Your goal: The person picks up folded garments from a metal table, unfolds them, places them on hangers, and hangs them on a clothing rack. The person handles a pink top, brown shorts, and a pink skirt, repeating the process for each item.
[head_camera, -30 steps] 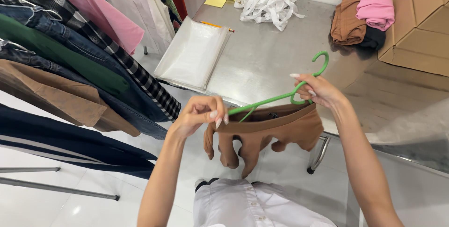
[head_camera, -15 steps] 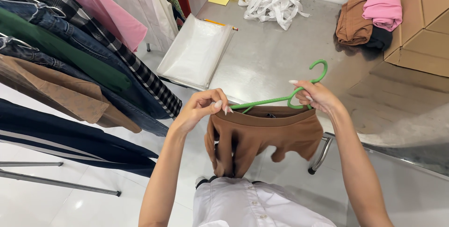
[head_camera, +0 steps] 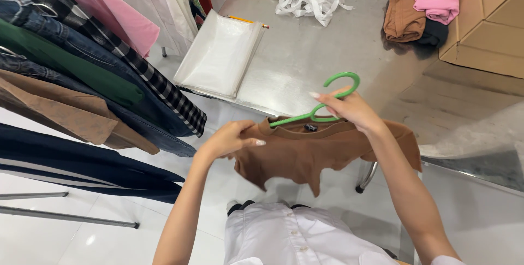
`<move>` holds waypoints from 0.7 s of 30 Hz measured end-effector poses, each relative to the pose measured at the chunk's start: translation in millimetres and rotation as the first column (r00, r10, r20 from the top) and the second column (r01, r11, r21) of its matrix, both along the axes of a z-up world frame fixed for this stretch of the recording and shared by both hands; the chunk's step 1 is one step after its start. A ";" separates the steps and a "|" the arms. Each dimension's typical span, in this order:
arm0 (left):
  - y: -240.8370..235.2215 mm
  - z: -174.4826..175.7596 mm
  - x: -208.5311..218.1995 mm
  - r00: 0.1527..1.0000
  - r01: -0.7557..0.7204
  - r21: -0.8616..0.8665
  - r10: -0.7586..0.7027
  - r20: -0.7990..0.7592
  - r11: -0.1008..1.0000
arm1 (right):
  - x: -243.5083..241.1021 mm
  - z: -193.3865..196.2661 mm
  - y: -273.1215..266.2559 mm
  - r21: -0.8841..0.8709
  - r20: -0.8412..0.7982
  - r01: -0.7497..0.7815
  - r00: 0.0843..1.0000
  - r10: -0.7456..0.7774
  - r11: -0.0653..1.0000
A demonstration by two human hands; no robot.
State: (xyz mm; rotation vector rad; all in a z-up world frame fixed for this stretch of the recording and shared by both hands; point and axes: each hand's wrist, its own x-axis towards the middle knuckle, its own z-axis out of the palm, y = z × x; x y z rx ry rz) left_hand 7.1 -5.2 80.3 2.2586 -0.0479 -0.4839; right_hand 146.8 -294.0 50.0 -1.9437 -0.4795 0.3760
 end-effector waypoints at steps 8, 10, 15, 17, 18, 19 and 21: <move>-15.8 -114.8 41.6 0.928 -0.003 -0.029 0.014 0.372 1.000 | -13.2 -1.7 3.4 -0.053 -0.030 -0.100 0.995 0.098 0.994; -12.4 -111.4 38.6 0.923 -0.027 -0.036 0.039 0.383 0.999 | -13.9 -1.8 -9.0 -0.073 -0.017 -0.127 0.992 0.126 0.989; 14.9 -107.7 26.0 0.870 -0.193 -0.002 0.172 0.462 0.981 | -17.0 -3.3 -45.0 -0.475 -0.028 -0.181 0.981 0.191 0.861; 33.1 -102.6 18.2 0.861 -0.216 -0.037 0.208 0.464 0.976 | 2.0 -58.8 -72.0 -0.521 -0.008 -0.167 0.982 0.190 0.837; 43.4 -98.1 14.8 0.853 -0.232 -0.066 0.236 0.466 0.970 | 13.8 -86.1 -83.7 -0.561 0.013 -0.144 0.983 0.183 0.815; 50.0 -95.1 8.7 0.848 -0.243 -0.063 0.243 0.471 0.968 | 14.4 -90.9 -86.5 -0.558 0.018 -0.151 0.981 0.194 0.816; 64.6 -89.0 -2.4 0.846 -0.254 -0.001 0.223 0.485 0.967 | 18.0 -99.2 -90.1 -0.472 0.092 -0.165 0.968 0.235 0.866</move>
